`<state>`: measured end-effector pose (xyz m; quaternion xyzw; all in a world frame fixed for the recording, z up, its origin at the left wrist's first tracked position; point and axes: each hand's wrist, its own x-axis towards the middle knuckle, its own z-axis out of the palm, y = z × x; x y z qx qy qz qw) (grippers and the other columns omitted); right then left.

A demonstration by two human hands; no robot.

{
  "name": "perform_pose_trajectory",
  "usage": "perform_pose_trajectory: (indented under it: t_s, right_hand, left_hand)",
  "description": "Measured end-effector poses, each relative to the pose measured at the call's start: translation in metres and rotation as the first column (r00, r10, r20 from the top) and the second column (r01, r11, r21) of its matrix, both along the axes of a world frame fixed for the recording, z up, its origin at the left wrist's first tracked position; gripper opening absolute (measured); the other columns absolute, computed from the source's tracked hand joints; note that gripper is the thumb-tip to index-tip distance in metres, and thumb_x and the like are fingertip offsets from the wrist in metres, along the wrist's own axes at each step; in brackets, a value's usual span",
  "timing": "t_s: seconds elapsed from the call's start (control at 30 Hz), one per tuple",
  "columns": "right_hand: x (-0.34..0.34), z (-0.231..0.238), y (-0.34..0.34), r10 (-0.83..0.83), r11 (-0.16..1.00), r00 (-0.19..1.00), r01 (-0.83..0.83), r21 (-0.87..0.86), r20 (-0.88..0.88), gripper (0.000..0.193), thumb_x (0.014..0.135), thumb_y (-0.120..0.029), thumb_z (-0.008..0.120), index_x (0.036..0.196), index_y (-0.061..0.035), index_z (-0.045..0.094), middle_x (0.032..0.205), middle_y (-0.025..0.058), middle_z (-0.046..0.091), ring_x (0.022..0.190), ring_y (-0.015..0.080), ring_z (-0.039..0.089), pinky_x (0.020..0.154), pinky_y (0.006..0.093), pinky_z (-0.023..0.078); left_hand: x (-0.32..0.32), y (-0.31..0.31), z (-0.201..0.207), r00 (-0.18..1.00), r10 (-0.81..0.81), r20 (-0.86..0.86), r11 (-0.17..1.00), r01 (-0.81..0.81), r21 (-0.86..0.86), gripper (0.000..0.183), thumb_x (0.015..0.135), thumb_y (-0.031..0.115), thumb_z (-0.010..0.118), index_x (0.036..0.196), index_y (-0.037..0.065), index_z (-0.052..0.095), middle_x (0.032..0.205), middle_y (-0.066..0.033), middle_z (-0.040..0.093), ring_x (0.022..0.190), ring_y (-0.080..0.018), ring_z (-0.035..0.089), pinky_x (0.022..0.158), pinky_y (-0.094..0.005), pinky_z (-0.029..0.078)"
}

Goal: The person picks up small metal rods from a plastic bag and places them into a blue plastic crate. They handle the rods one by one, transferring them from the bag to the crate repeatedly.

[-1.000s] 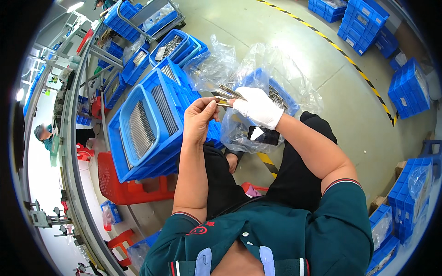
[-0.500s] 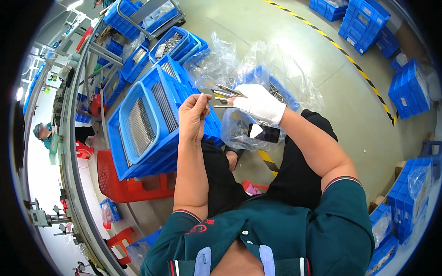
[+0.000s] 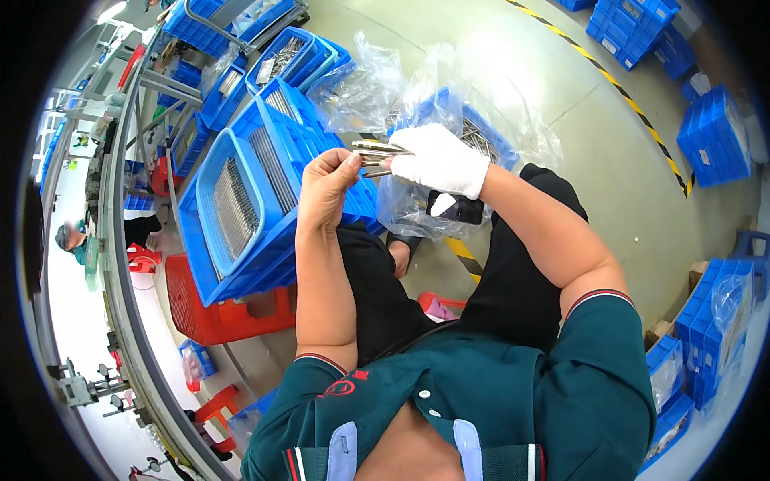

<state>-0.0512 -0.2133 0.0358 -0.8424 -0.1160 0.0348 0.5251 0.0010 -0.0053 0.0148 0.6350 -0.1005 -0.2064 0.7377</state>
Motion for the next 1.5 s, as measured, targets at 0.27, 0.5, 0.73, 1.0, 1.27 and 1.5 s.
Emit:
perform_pose_trajectory:
  t_s: [0.27, 0.5, 0.73, 1.0, 1.27, 1.5]
  right_hand:
    - [0.001, -0.009, 0.002, -0.042, 0.999, 0.999, 0.042, 0.001, -0.023, 0.029, 0.084, -0.029, 0.061, 0.085, -0.0004, 0.06, 0.065, 0.0113, 0.054, 0.059, 0.0196, 0.049, 0.057, 0.0327, 0.041]
    - [0.002, -0.005, 0.002, 0.063, 0.975, 0.974, -0.013, 0.223, -0.218, 0.032, 0.084, -0.032, 0.061, 0.084, 0.0008, 0.061, 0.065, 0.0081, 0.054, 0.06, 0.0155, 0.049, 0.057, 0.031, 0.04]
    - [0.003, -0.009, 0.001, 0.058, 0.997, 0.989, -0.05, 0.064, -0.135, 0.036, 0.084, -0.036, 0.062, 0.085, 0.0005, 0.061, 0.065, 0.0091, 0.055, 0.062, 0.0164, 0.049, 0.058, 0.0319, 0.04]
    - [-0.001, -0.009, 0.005, 0.058, 0.993, 0.988, -0.043, 0.106, -0.141, 0.035, 0.083, -0.035, 0.063, 0.085, 0.0005, 0.062, 0.066, 0.0077, 0.055, 0.061, 0.0151, 0.048, 0.057, 0.0323, 0.039]
    - [0.0, -0.012, 0.001, 0.202, 0.909, 0.894, -0.019, 0.416, -0.401, 0.029, 0.087, -0.032, 0.061, 0.079, -0.004, 0.059, 0.061, -0.0021, 0.047, 0.054, 0.0053, 0.039, 0.046, 0.0236, 0.031]
    - [0.0, -0.012, 0.007, 0.196, 0.95, 0.904, -0.08, 0.301, -0.379, 0.035, 0.089, -0.036, 0.059, 0.074, -0.0054, 0.057, 0.055, -0.0035, 0.042, 0.048, 0.0056, 0.035, 0.043, 0.0249, 0.028]
  left_hand:
    - [-0.001, -0.002, 0.002, 0.994, 0.091, 0.061, 0.991, -0.096, 0.095, 0.019, 0.082, 0.019, 0.071, 0.081, 0.001, 0.066, 0.069, 0.0034, 0.057, 0.061, -0.0029, 0.042, 0.057, -0.0202, 0.032]
    - [0.003, 0.002, 0.0, 0.998, 0.062, -0.002, 0.998, -0.062, -0.016, 0.022, 0.083, 0.021, 0.07, 0.082, 0.0, 0.066, 0.065, 0.0028, 0.054, 0.057, -0.005, 0.042, 0.054, -0.021, 0.032]
    - [0.002, 0.003, 0.002, 1.0, 0.006, 0.004, 1.0, -0.006, -0.005, 0.02, 0.082, 0.019, 0.071, 0.083, -0.001, 0.066, 0.066, 0.0015, 0.056, 0.058, -0.0062, 0.044, 0.055, -0.021, 0.034]
    - [-0.001, 0.002, 0.003, 1.0, 0.004, -0.016, 0.999, -0.004, -0.033, 0.019, 0.08, 0.017, 0.072, 0.082, 0.0, 0.066, 0.066, 0.0008, 0.058, 0.058, -0.0058, 0.045, 0.055, -0.0203, 0.034]
    - [0.004, 0.005, 0.006, 0.994, 0.099, 0.037, 0.995, -0.099, -0.022, 0.02, 0.082, 0.02, 0.071, 0.081, 0.0, 0.067, 0.067, 0.0015, 0.058, 0.06, -0.0048, 0.043, 0.057, -0.0203, 0.034]
    - [-0.001, 0.0, 0.002, 0.999, 0.017, 0.029, 0.999, -0.016, -0.03, 0.02, 0.083, 0.019, 0.071, 0.084, 0.0, 0.066, 0.072, 0.0024, 0.058, 0.068, -0.0047, 0.047, 0.064, -0.0207, 0.036]
